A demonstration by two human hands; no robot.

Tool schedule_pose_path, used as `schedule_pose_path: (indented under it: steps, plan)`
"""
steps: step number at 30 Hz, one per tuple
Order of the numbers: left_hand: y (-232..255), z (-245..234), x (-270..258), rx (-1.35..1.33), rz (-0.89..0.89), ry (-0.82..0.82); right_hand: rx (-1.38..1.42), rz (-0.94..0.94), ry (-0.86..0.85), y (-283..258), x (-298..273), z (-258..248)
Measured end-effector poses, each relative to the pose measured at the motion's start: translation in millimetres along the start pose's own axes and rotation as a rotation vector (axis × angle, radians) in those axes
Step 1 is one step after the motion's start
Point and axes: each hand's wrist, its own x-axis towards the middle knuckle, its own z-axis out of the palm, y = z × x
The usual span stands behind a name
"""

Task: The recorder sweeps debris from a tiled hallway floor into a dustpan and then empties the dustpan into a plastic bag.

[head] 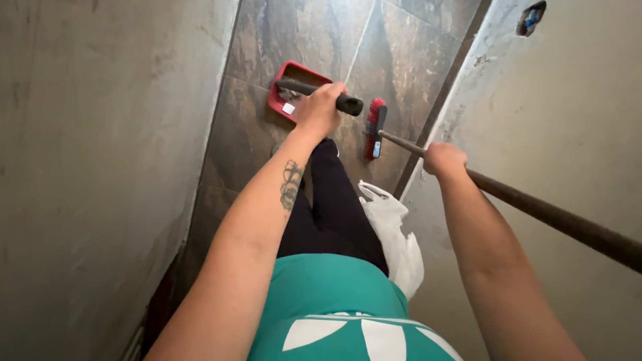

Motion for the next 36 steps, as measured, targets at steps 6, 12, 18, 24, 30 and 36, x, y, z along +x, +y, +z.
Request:
schedule_pose_path:
  steps: [6, 12, 18, 24, 30, 36]
  plan:
    - [6, -1, 2, 0.024, -0.040, -0.038, -0.026, -0.023, -0.008, 3, -2, -13]
    - [7, 1, -1, 0.009, -0.028, -0.010, -0.040, -0.014, -0.003, 1, -17, -52]
    - [-2, -1, -4, -0.051, -0.044, 0.093, -0.074, -0.026, 0.017, 6, -7, -67]
    - [-17, -5, -33, -0.161, -0.083, 0.277, -0.126, -0.042, 0.029, 45, 8, -68]
    - [16, 16, -36, -0.073, -0.155, 0.279, -0.123, -0.026, 0.112, 42, 31, -62]
    - [15, 21, -45, -0.087, -0.185, 0.257, -0.110, -0.052, 0.157, 31, 39, -48]
